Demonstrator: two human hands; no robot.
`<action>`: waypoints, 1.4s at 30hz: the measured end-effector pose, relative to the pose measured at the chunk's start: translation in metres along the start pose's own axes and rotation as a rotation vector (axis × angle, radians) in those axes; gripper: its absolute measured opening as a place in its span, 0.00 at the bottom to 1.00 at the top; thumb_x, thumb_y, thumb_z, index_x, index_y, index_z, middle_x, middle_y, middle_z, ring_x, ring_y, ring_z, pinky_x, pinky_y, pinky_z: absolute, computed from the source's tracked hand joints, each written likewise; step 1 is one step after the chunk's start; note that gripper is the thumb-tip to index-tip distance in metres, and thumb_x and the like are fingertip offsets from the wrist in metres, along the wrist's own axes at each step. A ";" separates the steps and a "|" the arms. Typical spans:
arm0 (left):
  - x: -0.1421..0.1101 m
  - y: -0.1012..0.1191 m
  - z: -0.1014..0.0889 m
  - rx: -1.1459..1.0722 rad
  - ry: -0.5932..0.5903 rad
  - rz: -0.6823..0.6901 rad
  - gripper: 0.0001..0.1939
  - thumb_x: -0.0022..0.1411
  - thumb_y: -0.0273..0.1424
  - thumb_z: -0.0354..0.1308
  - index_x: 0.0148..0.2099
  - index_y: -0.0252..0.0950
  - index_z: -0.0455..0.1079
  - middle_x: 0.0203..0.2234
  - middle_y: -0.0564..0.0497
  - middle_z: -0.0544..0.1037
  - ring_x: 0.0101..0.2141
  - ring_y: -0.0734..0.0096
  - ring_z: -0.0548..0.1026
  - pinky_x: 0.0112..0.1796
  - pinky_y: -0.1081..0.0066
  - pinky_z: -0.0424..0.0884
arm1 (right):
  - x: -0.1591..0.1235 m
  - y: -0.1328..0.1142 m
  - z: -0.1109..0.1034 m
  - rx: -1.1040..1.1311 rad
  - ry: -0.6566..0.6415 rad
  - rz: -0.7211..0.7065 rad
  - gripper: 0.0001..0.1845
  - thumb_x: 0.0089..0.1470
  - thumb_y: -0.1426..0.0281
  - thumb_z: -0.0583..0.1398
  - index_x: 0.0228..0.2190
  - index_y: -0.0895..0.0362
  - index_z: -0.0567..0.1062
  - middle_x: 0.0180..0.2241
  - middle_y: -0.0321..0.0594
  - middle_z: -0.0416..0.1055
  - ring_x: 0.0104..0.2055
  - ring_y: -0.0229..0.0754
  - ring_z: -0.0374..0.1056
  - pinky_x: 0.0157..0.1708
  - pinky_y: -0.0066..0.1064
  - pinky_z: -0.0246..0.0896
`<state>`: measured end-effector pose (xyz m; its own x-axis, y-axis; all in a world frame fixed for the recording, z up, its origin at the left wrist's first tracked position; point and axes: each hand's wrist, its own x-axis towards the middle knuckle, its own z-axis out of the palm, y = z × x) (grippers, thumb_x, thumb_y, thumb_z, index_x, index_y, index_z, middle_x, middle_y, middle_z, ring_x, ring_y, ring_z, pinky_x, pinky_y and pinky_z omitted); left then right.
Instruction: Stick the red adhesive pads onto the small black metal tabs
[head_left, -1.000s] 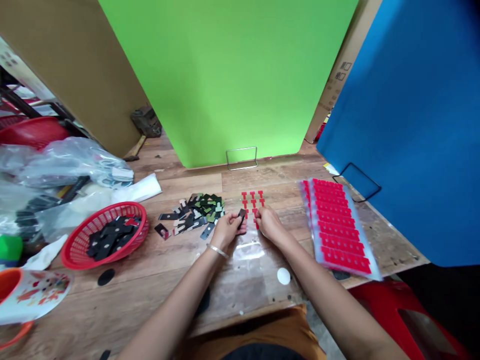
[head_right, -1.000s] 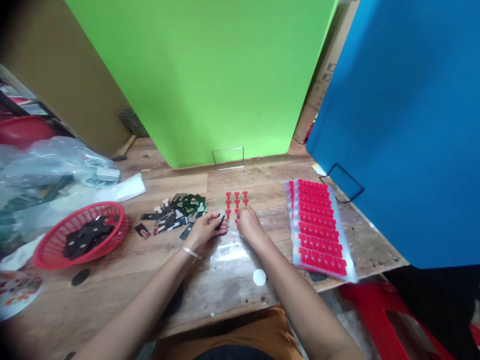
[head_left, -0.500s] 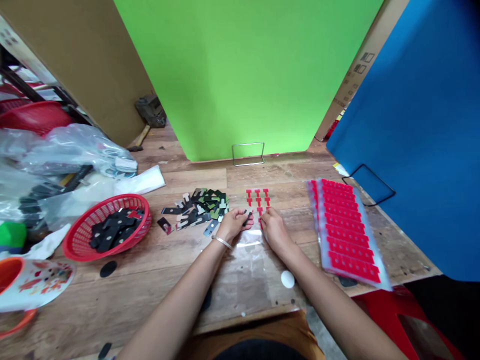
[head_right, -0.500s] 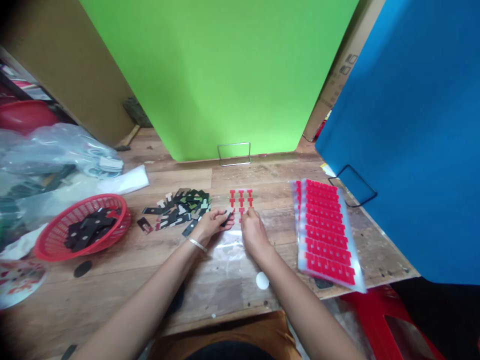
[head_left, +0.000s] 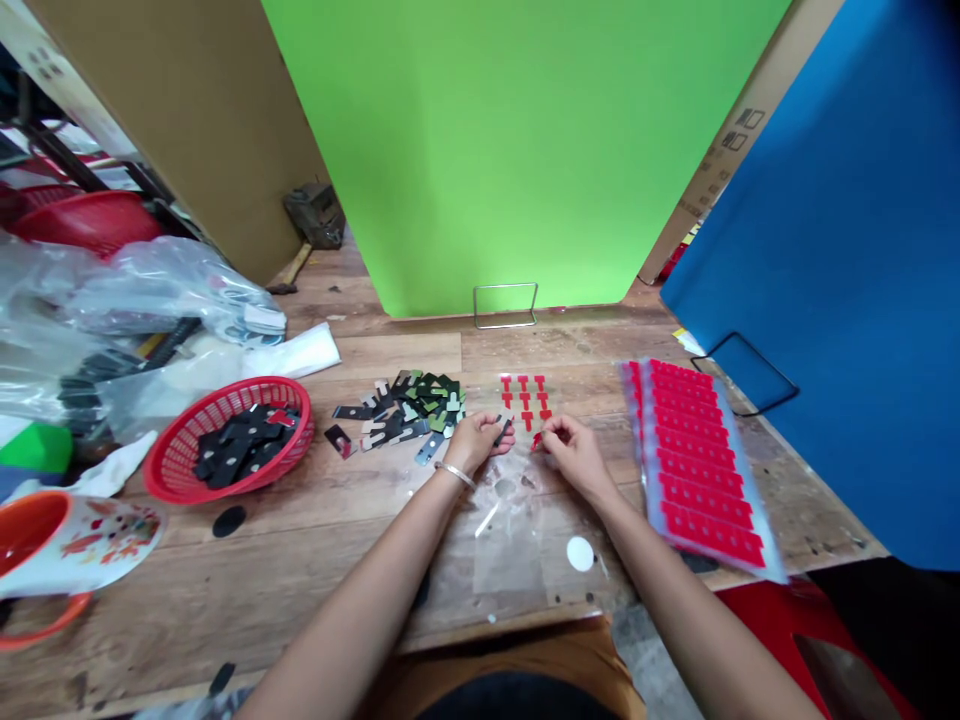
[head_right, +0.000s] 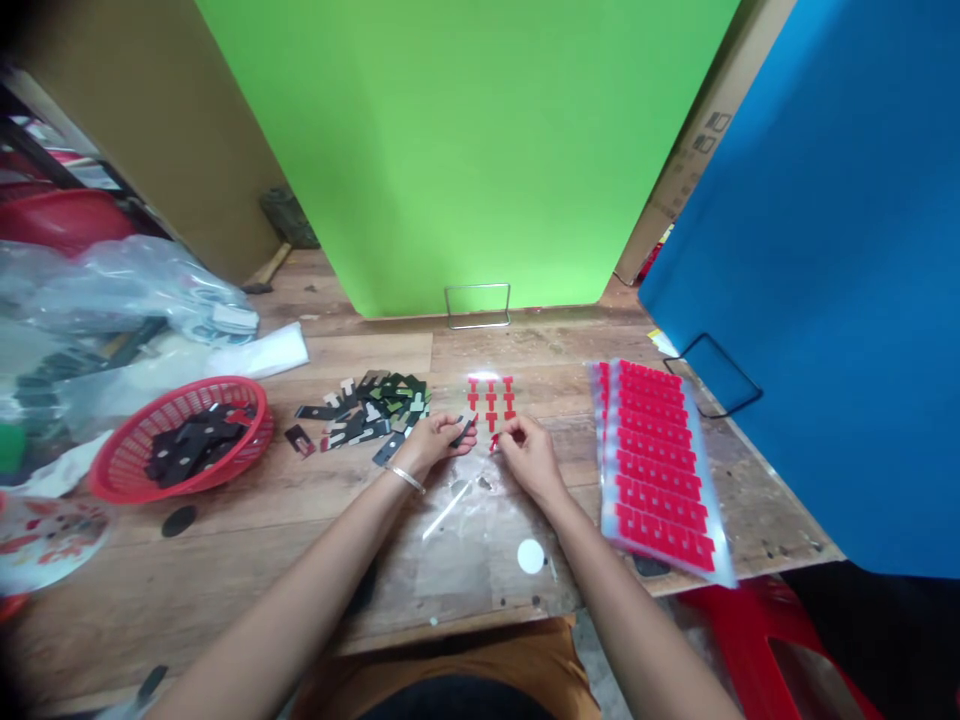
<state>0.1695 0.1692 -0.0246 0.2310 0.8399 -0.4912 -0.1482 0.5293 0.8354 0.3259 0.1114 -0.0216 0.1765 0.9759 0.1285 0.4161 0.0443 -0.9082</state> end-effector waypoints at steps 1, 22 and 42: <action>-0.001 0.001 0.000 -0.007 -0.001 0.002 0.03 0.53 0.21 0.59 0.29 0.29 0.67 0.21 0.47 0.77 0.20 0.76 0.75 0.23 0.77 0.72 | -0.002 -0.002 0.000 0.047 0.009 0.020 0.03 0.48 0.71 0.54 0.26 0.57 0.67 0.24 0.34 0.65 0.26 0.36 0.62 0.28 0.27 0.57; -0.114 0.007 -0.001 -0.163 -0.084 0.059 0.19 0.47 0.20 0.62 0.44 0.29 0.66 0.32 0.45 0.79 0.26 0.74 0.77 0.32 0.75 0.73 | -0.059 -0.061 0.034 0.395 0.074 0.079 0.07 0.47 0.69 0.60 0.30 0.55 0.67 0.29 0.34 0.68 0.26 0.35 0.65 0.24 0.24 0.63; -0.120 0.009 0.001 -0.142 -0.151 0.088 0.16 0.48 0.23 0.61 0.43 0.30 0.69 0.35 0.45 0.79 0.30 0.72 0.77 0.36 0.74 0.72 | -0.064 -0.063 0.032 0.285 0.101 0.011 0.05 0.49 0.71 0.59 0.31 0.55 0.67 0.31 0.37 0.69 0.29 0.37 0.66 0.27 0.26 0.64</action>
<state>0.1413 0.0733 0.0420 0.3509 0.8619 -0.3660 -0.3062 0.4750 0.8250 0.2596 0.0534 0.0149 0.2731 0.9511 0.1443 0.1488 0.1064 -0.9831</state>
